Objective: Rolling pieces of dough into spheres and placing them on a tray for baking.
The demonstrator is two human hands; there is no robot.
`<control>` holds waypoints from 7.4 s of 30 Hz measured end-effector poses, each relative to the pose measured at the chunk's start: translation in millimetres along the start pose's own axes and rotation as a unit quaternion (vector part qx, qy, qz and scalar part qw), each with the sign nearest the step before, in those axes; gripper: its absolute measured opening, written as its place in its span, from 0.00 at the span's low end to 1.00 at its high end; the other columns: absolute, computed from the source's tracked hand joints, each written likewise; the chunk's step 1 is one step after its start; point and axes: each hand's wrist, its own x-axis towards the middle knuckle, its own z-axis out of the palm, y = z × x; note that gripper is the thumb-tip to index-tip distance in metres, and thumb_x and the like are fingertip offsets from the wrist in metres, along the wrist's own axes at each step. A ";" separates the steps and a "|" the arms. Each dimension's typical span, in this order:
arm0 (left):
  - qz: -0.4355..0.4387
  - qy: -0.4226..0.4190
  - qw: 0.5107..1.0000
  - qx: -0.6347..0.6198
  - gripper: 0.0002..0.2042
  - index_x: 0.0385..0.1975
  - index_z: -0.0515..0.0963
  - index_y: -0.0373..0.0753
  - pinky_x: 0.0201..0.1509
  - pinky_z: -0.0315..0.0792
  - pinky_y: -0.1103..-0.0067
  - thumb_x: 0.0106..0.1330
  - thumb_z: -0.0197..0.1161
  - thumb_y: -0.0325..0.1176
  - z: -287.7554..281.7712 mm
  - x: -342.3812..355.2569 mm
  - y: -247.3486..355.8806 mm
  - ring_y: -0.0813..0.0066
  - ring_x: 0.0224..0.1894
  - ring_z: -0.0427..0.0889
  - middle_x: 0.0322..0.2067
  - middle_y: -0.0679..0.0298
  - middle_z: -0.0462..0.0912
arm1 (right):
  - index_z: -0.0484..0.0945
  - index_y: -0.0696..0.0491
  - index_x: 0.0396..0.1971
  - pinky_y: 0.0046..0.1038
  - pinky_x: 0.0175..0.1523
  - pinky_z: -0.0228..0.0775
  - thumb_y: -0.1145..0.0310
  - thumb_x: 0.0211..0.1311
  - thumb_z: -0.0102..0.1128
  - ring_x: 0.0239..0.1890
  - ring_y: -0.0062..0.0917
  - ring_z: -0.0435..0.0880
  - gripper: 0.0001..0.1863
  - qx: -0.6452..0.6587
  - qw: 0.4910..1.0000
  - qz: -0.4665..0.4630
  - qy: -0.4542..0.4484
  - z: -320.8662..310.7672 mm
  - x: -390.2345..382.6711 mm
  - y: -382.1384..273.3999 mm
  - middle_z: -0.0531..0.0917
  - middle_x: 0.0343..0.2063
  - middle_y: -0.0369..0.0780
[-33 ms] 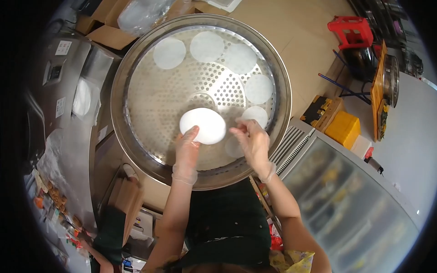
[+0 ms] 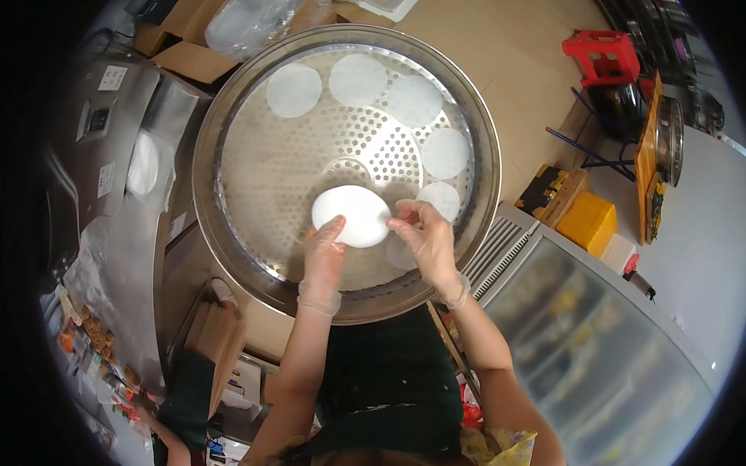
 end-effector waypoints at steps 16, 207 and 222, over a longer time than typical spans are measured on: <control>0.155 0.047 0.983 -0.089 0.14 0.45 0.78 0.27 0.55 0.74 0.78 0.61 0.69 0.22 -44.7 15.4 45.5 0.73 0.45 0.83 0.43 0.57 0.84 | 0.82 0.57 0.28 0.23 0.37 0.72 0.75 0.57 0.68 0.29 0.18 0.81 0.03 0.196 0.924 0.196 -0.262 42.1 -34.7 30.6 0.84 0.26 0.35; 0.255 0.071 0.951 -0.160 0.15 0.54 0.73 0.33 0.61 0.74 0.69 0.67 0.59 0.23 -55.3 -7.4 85.3 0.69 0.52 0.81 0.50 0.57 0.81 | 0.83 0.59 0.37 0.17 0.36 0.70 0.80 0.58 0.66 0.30 0.16 0.77 0.07 0.346 0.906 0.241 0.044 48.5 54.6 15.9 0.83 0.31 0.36; 0.200 0.052 0.963 -0.170 0.16 0.54 0.74 0.33 0.60 0.76 0.69 0.66 0.63 0.23 -60.5 -9.0 70.8 0.68 0.51 0.81 0.49 0.57 0.81 | 0.82 0.59 0.39 0.22 0.40 0.74 0.78 0.57 0.68 0.30 0.18 0.79 0.10 0.137 0.983 0.111 0.059 130.9 1.8 -18.3 0.83 0.29 0.36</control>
